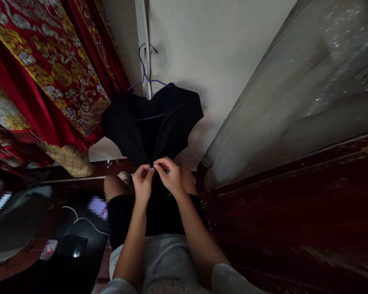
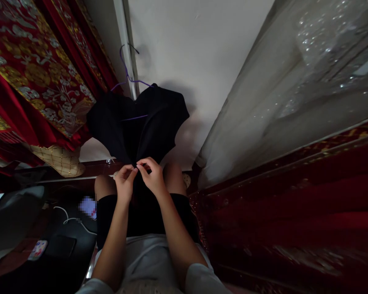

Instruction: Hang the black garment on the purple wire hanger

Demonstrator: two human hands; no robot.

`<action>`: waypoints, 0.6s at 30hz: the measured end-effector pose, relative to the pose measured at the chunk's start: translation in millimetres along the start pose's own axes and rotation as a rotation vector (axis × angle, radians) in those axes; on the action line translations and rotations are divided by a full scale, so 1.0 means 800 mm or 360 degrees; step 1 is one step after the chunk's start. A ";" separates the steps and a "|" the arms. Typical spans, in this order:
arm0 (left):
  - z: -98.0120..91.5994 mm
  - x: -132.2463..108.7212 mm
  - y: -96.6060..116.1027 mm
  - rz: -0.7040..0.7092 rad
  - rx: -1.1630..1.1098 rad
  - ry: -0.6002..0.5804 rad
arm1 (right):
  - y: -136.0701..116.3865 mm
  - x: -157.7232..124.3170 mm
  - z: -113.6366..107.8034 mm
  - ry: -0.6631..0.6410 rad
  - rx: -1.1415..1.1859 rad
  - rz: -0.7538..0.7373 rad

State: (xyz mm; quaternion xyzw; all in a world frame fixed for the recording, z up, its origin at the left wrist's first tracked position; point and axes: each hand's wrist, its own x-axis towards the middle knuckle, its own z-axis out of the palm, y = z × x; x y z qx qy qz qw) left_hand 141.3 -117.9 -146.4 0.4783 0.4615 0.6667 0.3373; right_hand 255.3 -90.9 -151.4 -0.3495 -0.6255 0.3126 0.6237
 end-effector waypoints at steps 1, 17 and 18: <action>0.000 0.000 0.000 0.0011 0.0028 -0.0018 | 0.002 0.000 0.001 0.0017 0.0021 0.0015; -0.004 0.007 0.007 0.0067 0.0350 -0.0100 | 0.001 0.005 0.010 0.0066 0.0139 0.0277; -0.005 0.007 0.007 0.0073 0.0363 -0.0126 | 0.002 0.004 0.010 0.0058 0.0134 0.0265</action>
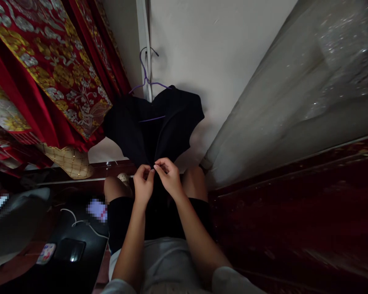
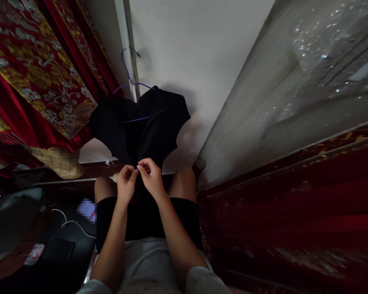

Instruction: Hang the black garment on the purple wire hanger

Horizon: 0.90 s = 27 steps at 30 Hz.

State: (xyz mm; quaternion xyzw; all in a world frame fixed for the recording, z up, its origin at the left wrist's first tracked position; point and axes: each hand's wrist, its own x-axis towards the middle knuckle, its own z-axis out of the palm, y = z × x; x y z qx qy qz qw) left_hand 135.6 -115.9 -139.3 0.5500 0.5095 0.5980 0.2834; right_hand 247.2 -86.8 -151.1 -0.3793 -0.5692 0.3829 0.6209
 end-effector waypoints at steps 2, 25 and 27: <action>-0.001 0.001 0.002 0.0020 0.0021 -0.0048 | 0.001 -0.001 -0.001 -0.0008 -0.0019 -0.0018; 0.006 -0.010 0.020 0.0069 0.0031 -0.0411 | -0.044 0.006 -0.042 0.0195 -0.0055 0.0104; 0.007 -0.011 0.022 0.0058 0.0048 -0.0426 | -0.048 0.007 -0.043 0.0230 -0.0067 0.0108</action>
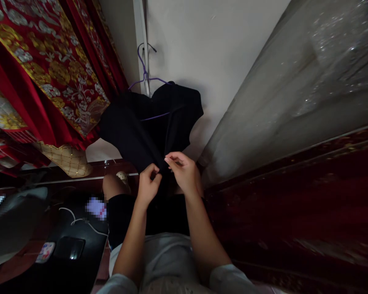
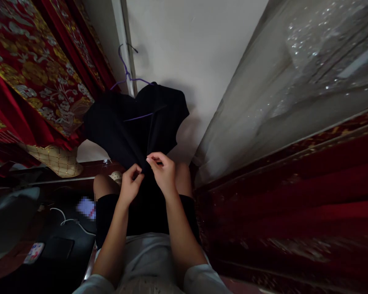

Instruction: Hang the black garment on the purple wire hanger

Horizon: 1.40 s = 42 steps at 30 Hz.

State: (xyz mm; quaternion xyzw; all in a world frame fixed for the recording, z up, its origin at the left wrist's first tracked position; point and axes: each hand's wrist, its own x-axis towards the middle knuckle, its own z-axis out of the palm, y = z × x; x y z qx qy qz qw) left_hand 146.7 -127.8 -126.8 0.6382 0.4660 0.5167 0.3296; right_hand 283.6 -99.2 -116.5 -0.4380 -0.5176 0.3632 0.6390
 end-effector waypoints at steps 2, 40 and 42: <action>-0.002 -0.001 0.001 -0.0016 0.0013 -0.0005 | -0.001 -0.001 0.001 0.0019 -0.0009 -0.0015; -0.042 0.002 -0.011 -0.0123 -0.0217 0.0004 | -0.076 0.261 0.079 -0.0053 -0.0731 -0.1066; -0.037 0.000 -0.011 -0.0103 -0.0218 -0.0004 | -0.088 0.268 0.077 -0.0047 -0.0750 -0.1118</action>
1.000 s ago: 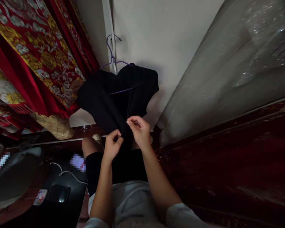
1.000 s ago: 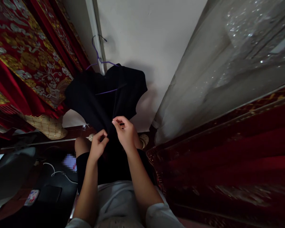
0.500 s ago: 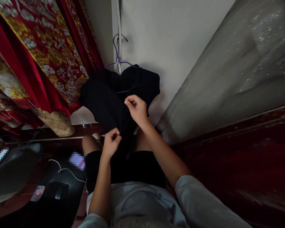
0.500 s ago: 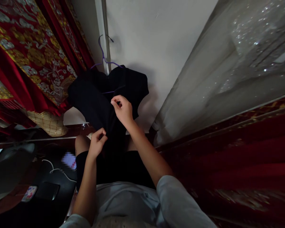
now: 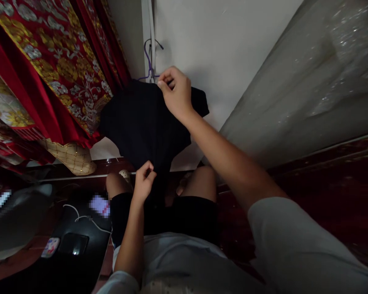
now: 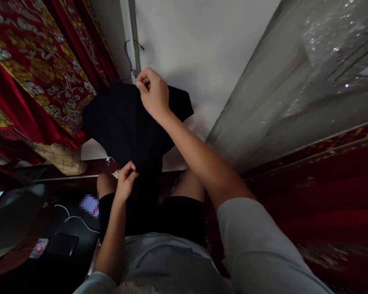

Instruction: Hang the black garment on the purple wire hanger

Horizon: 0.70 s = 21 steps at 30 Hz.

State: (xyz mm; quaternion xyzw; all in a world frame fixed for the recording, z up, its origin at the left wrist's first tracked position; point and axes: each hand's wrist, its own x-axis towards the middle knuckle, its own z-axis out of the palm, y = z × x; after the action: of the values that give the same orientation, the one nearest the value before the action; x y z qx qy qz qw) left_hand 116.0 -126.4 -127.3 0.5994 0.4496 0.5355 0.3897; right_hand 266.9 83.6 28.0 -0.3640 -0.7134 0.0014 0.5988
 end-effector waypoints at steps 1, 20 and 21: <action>0.003 -0.001 -0.001 0.0006 0.0025 0.0001 | -0.003 0.002 -0.005 -0.0003 -0.0006 -0.0028; -0.024 0.251 0.143 0.1213 0.1118 -0.0005 | -0.028 -0.049 -0.037 -0.0216 -0.0046 -0.0053; -0.024 0.253 0.141 0.1205 0.1126 0.0027 | -0.022 -0.050 -0.034 -0.0214 -0.0095 -0.0097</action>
State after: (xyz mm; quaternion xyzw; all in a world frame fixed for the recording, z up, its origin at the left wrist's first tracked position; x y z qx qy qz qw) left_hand 115.3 33.6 41.0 0.8108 0.3580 0.4590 -0.0617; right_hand 281.5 37.8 9.4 -0.3588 -0.7626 -0.0137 0.5381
